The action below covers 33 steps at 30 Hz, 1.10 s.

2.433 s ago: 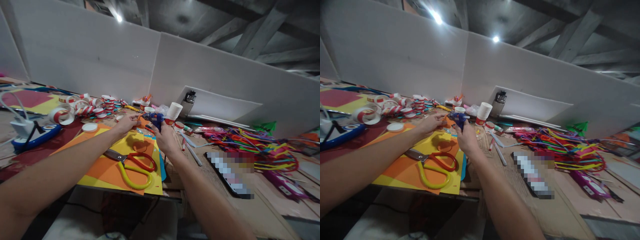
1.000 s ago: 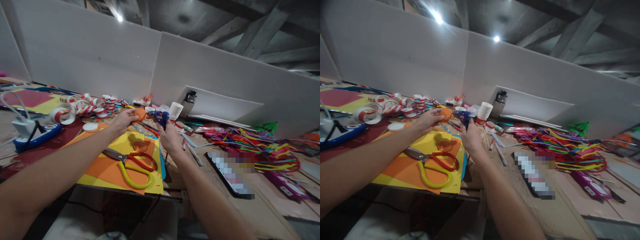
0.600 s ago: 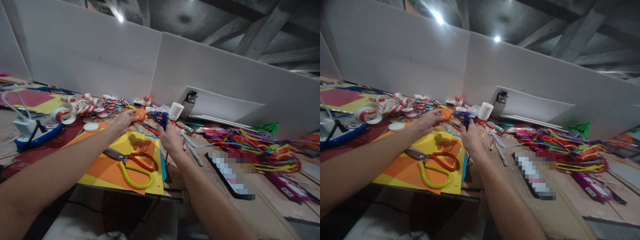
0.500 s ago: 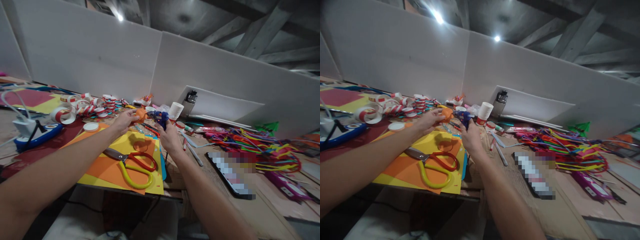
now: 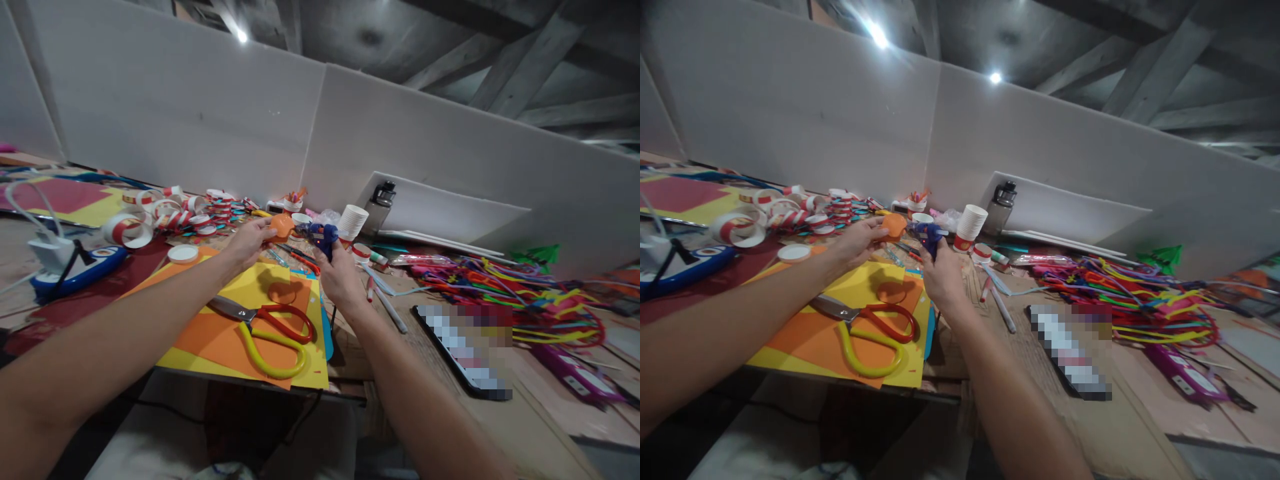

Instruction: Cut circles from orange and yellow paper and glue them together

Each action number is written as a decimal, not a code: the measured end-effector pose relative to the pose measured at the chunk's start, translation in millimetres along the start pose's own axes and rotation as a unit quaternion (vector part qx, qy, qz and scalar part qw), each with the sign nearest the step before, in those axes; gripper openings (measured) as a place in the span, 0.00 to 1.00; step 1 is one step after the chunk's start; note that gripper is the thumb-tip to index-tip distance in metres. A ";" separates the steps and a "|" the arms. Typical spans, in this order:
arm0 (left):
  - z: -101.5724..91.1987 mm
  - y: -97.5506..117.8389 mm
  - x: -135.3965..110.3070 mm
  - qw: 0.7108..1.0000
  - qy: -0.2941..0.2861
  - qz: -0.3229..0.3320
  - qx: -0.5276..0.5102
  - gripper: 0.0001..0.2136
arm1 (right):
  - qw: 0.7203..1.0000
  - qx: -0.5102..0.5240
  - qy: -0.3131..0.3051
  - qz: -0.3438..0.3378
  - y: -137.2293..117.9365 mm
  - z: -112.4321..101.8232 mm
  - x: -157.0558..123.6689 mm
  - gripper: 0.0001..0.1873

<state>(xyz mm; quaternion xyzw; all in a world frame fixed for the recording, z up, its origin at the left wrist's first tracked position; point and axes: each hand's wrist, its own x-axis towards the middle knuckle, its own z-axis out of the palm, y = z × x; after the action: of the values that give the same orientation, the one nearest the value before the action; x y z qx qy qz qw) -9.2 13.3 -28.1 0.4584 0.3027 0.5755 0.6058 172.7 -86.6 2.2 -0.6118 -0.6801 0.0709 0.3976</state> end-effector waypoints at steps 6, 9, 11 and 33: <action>1.5 1.1 -1.3 1.000 0.002 0.005 -0.005 0.11 | 0.999 -0.031 -0.034 0.024 -9.3 0.9 -3.5 0.20; 3.8 1.5 -3.1 1.000 -0.014 -0.001 -0.005 0.10 | 0.998 -0.039 -0.037 0.019 -10.6 1.0 -3.5 0.20; 5.5 1.8 -4.5 1.000 -0.022 -0.011 -0.002 0.10 | 0.999 -0.030 -0.033 0.020 -9.3 1.4 -2.8 0.20; 10.1 -1.1 -9.2 0.995 -0.088 -0.004 0.051 0.11 | 1.000 -0.018 -0.015 0.004 -10.0 0.9 -4.2 0.21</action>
<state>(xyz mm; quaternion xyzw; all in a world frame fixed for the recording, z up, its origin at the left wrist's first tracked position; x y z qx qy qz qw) -1.0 2.3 -26.6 0.5368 0.2791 0.5139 0.6082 164.1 -92.4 5.5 -0.6202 -0.6850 0.0695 0.3758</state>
